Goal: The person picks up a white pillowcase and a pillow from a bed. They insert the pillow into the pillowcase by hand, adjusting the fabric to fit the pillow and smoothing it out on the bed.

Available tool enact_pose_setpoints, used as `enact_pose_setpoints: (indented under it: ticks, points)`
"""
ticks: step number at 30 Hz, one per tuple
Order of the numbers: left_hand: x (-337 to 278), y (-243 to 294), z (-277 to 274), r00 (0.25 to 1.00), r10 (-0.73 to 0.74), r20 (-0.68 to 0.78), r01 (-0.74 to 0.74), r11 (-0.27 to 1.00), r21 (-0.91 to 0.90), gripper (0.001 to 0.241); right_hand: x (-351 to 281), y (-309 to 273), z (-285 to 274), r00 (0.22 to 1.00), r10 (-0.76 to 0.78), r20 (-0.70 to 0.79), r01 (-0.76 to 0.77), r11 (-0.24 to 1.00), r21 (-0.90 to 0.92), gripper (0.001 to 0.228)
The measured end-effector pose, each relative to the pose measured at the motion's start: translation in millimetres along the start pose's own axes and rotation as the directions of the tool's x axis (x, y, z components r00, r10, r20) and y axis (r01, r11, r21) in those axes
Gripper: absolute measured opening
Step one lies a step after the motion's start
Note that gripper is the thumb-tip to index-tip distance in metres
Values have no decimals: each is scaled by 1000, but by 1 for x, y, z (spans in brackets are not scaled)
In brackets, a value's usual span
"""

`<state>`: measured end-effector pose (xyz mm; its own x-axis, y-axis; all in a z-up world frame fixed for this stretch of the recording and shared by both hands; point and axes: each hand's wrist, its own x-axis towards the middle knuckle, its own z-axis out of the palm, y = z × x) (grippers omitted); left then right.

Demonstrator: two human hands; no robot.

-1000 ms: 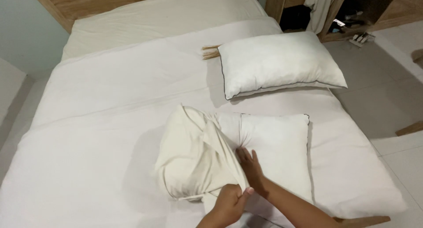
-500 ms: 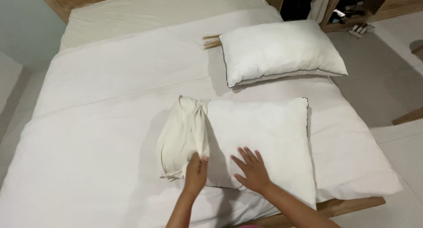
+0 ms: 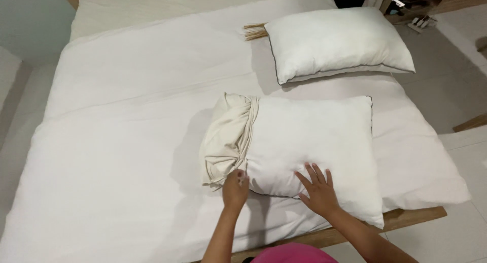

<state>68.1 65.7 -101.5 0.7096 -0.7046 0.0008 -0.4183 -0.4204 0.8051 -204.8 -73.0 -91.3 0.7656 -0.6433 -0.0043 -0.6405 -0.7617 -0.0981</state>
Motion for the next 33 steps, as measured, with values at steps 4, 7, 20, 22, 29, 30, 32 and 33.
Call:
enact_pose_setpoints:
  ticks: [4, 7, 20, 22, 29, 30, 32, 33]
  points:
    - [9, -10, 30, 979, 107, -174, -104, 994, 27, 52, 14, -25, -12, 966, 139, 216, -108, 983, -150, 90]
    - [15, -16, 29, 965, 156, -209, -162, 987, -10, 55, 27, -39, -7, 981, -15, 196, 43, 989, -144, 95]
    - [3, -57, 66, 994, 84, -63, -74, 987, 144, 21, 73, -21, 61, 978, -99, 185, 126, 982, -143, 62]
    - [-14, -35, 73, 930, 335, 151, -352, 929, 110, 15, 89, -5, 82, 934, -94, 345, 137, 985, -102, 43]
    - [-9, 45, 16, 881, 423, 211, -432, 902, -5, 23, 95, 15, 10, 981, -173, -92, 194, 914, 355, 19]
    - [-3, 54, 11, 907, 412, 85, -408, 911, -59, 22, 94, 15, -14, 994, -103, 25, 83, 905, 418, 14]
    - [7, 87, -6, 921, 388, -46, -391, 913, -116, 22, 95, 19, -60, 989, -43, 143, -28, 886, 462, 20]
    - [12, 111, -20, 928, 369, -44, -371, 917, -143, 27, 97, 22, -81, 993, -11, 118, -63, 791, 609, 23]
